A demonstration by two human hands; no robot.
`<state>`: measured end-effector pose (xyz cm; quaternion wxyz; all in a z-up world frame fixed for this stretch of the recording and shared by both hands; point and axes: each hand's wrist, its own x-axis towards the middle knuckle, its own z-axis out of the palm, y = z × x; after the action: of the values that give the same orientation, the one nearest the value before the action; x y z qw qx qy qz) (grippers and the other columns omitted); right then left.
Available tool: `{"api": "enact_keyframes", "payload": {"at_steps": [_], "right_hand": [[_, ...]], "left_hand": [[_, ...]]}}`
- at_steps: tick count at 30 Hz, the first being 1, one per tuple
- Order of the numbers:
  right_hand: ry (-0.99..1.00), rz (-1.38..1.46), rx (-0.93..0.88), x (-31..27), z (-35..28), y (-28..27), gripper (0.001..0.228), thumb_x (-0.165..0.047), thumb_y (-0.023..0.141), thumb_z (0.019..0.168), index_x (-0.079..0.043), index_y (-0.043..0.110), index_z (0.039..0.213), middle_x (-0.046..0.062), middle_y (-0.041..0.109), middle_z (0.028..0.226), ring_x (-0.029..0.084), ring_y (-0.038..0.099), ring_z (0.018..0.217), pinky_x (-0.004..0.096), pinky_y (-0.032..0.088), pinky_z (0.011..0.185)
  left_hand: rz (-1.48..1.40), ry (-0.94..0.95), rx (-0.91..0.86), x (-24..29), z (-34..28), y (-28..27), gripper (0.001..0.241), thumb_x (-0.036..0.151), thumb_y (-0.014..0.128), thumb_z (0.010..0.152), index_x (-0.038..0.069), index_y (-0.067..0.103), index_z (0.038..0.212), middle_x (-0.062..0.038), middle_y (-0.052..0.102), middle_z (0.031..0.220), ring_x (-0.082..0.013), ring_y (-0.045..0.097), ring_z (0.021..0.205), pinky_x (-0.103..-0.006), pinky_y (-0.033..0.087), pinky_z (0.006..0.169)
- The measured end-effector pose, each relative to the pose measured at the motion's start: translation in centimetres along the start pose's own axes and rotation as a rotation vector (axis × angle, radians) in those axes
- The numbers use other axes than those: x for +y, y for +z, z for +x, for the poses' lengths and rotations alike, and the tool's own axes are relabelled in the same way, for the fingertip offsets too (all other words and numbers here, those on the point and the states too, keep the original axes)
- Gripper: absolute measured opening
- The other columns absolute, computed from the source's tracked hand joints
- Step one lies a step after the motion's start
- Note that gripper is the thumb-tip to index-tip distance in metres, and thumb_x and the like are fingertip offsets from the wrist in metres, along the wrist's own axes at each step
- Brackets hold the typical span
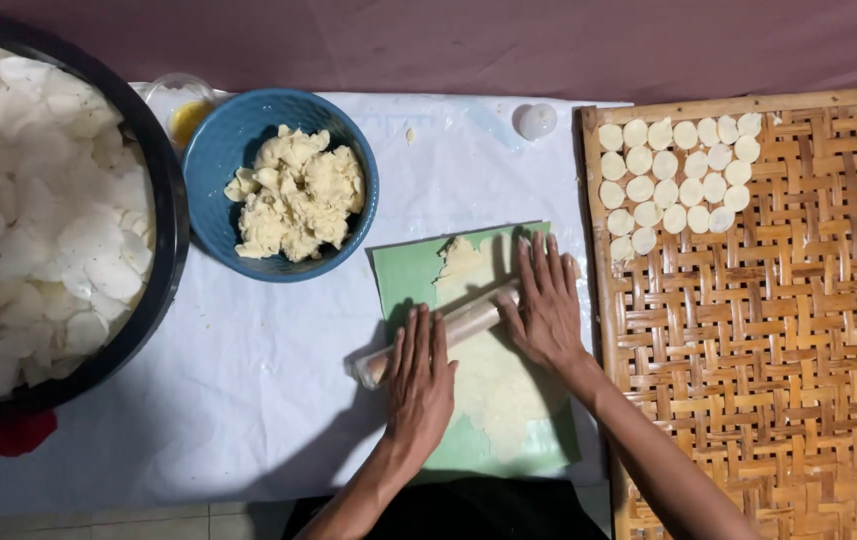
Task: Rolling out yellow dough into thin layers on a plastic sheet as part of a cracker-making process.
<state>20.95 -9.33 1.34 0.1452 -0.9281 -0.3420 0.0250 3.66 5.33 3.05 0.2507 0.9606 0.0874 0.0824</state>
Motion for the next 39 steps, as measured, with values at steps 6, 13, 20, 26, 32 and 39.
{"api": "enact_keyframes", "payload": {"at_steps": [6, 13, 20, 26, 32, 39], "right_hand": [[-0.009, 0.096, 0.073, 0.6, -5.7, -0.7, 0.072, -0.049, 0.027, 0.107, -0.004, 0.018, 0.162, 0.018, 0.017, 0.171, 0.035, 0.015, 0.159, 0.051, 0.012, 0.132], [-0.028, 0.017, -0.039, -3.4, -8.9, -0.1, 0.075, -0.053, 0.031, 0.103, -0.005, 0.024, 0.160, 0.022, 0.014, 0.170, 0.038, 0.013, 0.158, 0.051, 0.009, 0.130], [-0.057, -0.134, 0.036, -2.9, -5.2, 2.2, 0.076, -0.049, 0.036, 0.103, 0.005, 0.033, 0.157, 0.027, 0.033, 0.163, 0.043, 0.027, 0.154, 0.053, 0.020, 0.125], [0.035, -0.124, -0.099, -4.8, 2.4, 0.2, 0.081, -0.058, 0.032, 0.102, -0.008, 0.021, 0.165, 0.028, 0.021, 0.167, 0.043, 0.012, 0.157, 0.057, 0.010, 0.125], [0.033, -0.095, -0.027, -3.9, 0.6, 1.4, 0.088, -0.064, 0.033, 0.102, -0.003, 0.018, 0.164, 0.031, 0.014, 0.168, 0.045, 0.009, 0.157, 0.056, 0.007, 0.126], [-0.014, -0.109, 0.019, -2.7, -2.2, 3.2, 0.082, -0.062, 0.032, 0.102, -0.011, 0.021, 0.165, 0.030, 0.018, 0.167, 0.048, 0.009, 0.155, 0.068, 0.003, 0.120]], "left_hand": [[0.172, -0.013, 0.043, -0.1, -2.9, -0.5, 0.055, 0.004, 0.067, 0.083, -0.006, 0.053, 0.136, -0.022, 0.062, 0.123, -0.0304, 0.057, 0.101, -0.0426, 0.045, 0.088], [0.155, -0.019, 0.012, -1.9, -8.6, -0.7, 0.080, -0.005, 0.064, 0.069, -0.003, 0.044, 0.146, -0.022, 0.052, 0.140, -0.0385, 0.051, 0.127, -0.0567, 0.030, 0.118], [0.211, -0.140, 0.085, -2.4, -5.4, 2.2, 0.076, 0.045, 0.043, 0.104, -0.014, 0.033, 0.151, -0.036, 0.029, 0.161, -0.0453, 0.026, 0.153, -0.0586, 0.018, 0.123], [0.234, -0.173, 0.173, -5.5, 0.9, 1.2, 0.075, 0.048, 0.042, 0.106, -0.012, 0.037, 0.152, -0.032, 0.031, 0.162, -0.0434, 0.026, 0.154, -0.0619, 0.012, 0.123], [0.245, -0.120, 0.205, -4.8, -0.2, 1.0, 0.073, 0.045, 0.041, 0.107, -0.012, 0.037, 0.152, -0.033, 0.032, 0.161, -0.0437, 0.027, 0.154, -0.0627, 0.012, 0.123], [0.286, -0.111, 0.252, -4.4, -2.9, 4.3, 0.075, 0.049, 0.038, 0.105, -0.011, 0.039, 0.151, -0.031, 0.038, 0.159, -0.0414, 0.033, 0.152, -0.0634, 0.018, 0.121]]}}
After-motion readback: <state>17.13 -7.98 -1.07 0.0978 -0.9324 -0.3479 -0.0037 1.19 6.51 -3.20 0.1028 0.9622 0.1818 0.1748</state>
